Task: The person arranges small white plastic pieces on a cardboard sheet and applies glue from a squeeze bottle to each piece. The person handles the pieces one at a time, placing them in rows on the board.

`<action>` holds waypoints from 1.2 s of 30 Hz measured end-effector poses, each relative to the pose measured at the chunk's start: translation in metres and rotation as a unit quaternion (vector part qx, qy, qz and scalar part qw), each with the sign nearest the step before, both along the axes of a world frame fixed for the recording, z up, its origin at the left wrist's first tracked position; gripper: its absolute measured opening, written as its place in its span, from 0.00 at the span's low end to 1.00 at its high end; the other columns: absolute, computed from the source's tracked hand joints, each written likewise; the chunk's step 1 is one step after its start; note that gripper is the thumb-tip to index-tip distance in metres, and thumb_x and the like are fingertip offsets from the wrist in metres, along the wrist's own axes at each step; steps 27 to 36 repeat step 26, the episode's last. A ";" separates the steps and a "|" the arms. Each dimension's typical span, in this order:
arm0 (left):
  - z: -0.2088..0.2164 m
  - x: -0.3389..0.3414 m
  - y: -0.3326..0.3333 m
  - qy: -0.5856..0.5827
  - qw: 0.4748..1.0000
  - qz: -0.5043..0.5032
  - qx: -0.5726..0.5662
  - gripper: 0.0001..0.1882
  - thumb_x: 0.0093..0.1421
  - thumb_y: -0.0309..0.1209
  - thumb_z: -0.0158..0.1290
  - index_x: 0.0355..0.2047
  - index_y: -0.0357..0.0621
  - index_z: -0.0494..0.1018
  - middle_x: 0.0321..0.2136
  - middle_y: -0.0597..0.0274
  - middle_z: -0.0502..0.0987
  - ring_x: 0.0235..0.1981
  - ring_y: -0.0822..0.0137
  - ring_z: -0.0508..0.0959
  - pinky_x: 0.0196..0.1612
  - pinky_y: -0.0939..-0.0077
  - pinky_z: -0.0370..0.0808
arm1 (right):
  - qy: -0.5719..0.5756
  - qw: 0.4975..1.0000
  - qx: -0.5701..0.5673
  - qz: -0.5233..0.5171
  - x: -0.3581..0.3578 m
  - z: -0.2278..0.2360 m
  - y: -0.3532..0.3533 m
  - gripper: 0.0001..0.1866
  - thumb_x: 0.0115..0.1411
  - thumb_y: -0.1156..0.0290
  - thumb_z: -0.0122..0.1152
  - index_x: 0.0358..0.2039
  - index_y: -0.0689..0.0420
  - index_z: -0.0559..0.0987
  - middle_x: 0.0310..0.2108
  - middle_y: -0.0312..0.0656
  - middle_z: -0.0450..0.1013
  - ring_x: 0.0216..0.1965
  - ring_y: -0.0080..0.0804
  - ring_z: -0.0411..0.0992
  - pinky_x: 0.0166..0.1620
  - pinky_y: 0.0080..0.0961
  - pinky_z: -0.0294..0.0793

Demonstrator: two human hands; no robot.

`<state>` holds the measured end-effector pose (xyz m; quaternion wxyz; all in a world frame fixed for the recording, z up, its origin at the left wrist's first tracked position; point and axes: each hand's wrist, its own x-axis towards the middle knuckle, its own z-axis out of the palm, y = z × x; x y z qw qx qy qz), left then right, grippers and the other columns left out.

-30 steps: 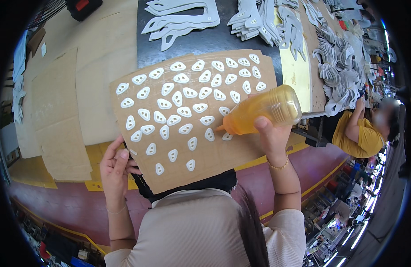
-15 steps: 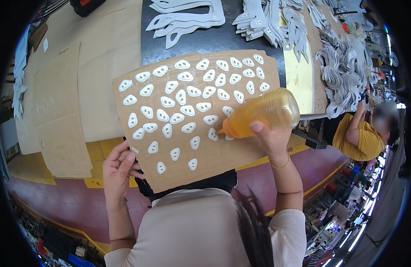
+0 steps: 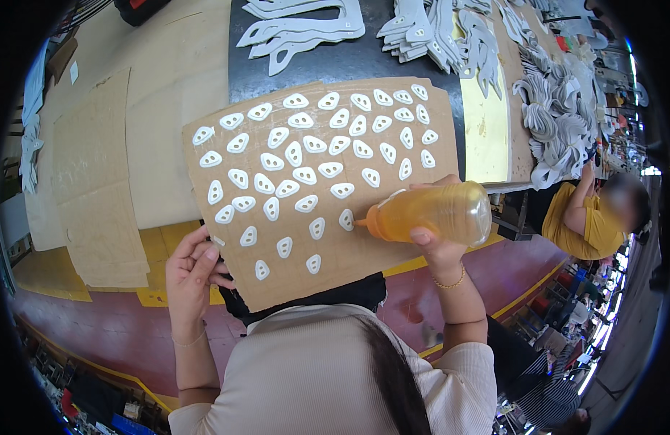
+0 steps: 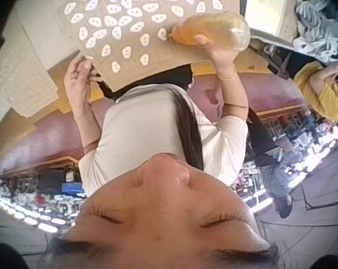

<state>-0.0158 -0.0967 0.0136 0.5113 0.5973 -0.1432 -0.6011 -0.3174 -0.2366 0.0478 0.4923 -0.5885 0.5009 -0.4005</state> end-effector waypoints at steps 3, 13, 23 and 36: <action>0.000 -0.001 0.000 -0.003 1.000 0.000 -0.001 0.19 0.64 0.25 0.48 0.54 0.29 0.65 0.37 0.51 0.79 0.28 0.69 0.82 0.23 0.79 0.83 | -0.020 1.000 0.005 -0.019 0.004 0.001 0.002 0.37 0.45 0.47 0.74 0.43 0.65 0.74 0.37 0.39 0.68 0.38 0.28 0.71 0.41 0.24 0.74; 0.005 -0.002 0.000 0.002 1.000 0.002 0.009 0.18 0.65 0.26 0.47 0.53 0.30 0.65 0.38 0.52 0.79 0.29 0.68 0.82 0.25 0.79 0.83 | -0.107 0.993 0.053 0.024 -0.017 -0.014 0.011 0.43 0.45 0.64 0.78 0.56 0.58 0.60 0.45 0.44 0.71 0.46 0.31 0.72 0.49 0.30 0.75; 0.004 -0.002 0.003 -0.024 1.000 0.000 0.015 0.19 0.64 0.26 0.48 0.54 0.31 0.65 0.36 0.54 0.79 0.28 0.69 0.82 0.25 0.81 0.82 | 0.160 0.973 -0.161 0.047 -0.028 -0.004 0.035 0.38 0.38 0.43 0.77 0.44 0.56 0.80 0.41 0.44 0.71 0.39 0.36 0.72 0.42 0.29 0.74; 0.003 -0.002 0.002 -0.029 0.999 -0.008 0.023 0.21 0.64 0.28 0.49 0.55 0.31 0.64 0.37 0.52 0.79 0.26 0.69 0.82 0.24 0.83 0.81 | 0.181 0.970 -0.155 0.045 -0.029 -0.006 0.041 0.40 0.38 0.38 0.74 0.46 0.52 0.79 0.41 0.43 0.71 0.39 0.37 0.73 0.43 0.31 0.74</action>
